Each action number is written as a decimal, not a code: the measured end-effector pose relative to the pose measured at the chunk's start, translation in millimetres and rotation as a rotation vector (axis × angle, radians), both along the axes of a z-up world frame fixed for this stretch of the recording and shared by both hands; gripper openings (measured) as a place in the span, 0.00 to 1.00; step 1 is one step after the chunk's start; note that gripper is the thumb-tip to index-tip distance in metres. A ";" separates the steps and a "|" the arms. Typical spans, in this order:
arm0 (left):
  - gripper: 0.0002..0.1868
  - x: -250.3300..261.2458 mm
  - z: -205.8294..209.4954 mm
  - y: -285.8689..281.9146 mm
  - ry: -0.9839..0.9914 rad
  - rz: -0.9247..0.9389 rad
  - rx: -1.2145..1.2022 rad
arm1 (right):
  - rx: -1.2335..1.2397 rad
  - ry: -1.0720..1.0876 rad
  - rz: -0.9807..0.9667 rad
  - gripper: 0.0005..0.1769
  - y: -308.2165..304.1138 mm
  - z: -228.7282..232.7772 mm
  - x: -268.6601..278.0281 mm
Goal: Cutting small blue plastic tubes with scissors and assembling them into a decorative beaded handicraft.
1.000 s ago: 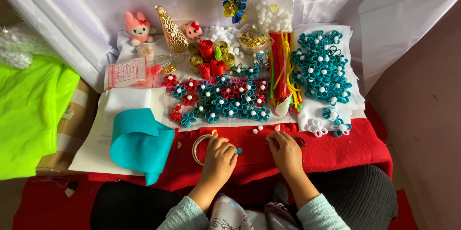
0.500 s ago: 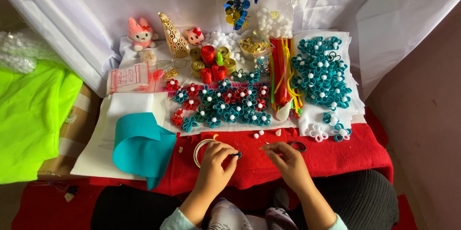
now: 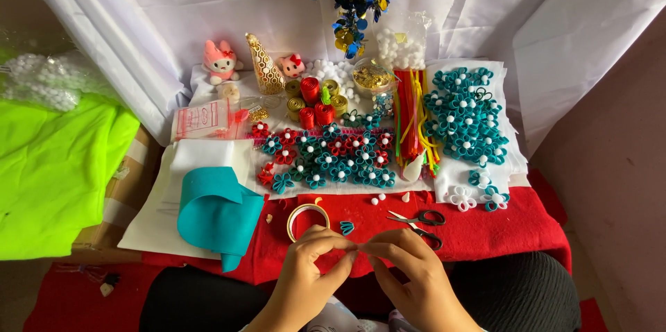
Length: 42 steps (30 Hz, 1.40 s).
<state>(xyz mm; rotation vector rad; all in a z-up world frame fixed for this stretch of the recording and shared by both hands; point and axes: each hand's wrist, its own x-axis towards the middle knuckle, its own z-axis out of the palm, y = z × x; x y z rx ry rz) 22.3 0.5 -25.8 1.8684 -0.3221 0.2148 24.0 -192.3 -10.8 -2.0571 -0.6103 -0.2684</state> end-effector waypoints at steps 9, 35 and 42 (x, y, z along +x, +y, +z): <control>0.12 -19.0 0.0 6.7 0.565 -0.137 -0.466 | -0.106 -0.300 0.027 0.20 -3.5 15.0 -21.5; 0.06 -43.5 16.6 5.1 -0.189 0.010 -0.080 | 0.203 0.008 -0.082 0.09 9.2 16.4 -36.1; 0.06 -38.3 22.7 -1.0 -0.319 0.030 -0.044 | 0.283 0.036 0.009 0.07 2.9 7.8 -22.9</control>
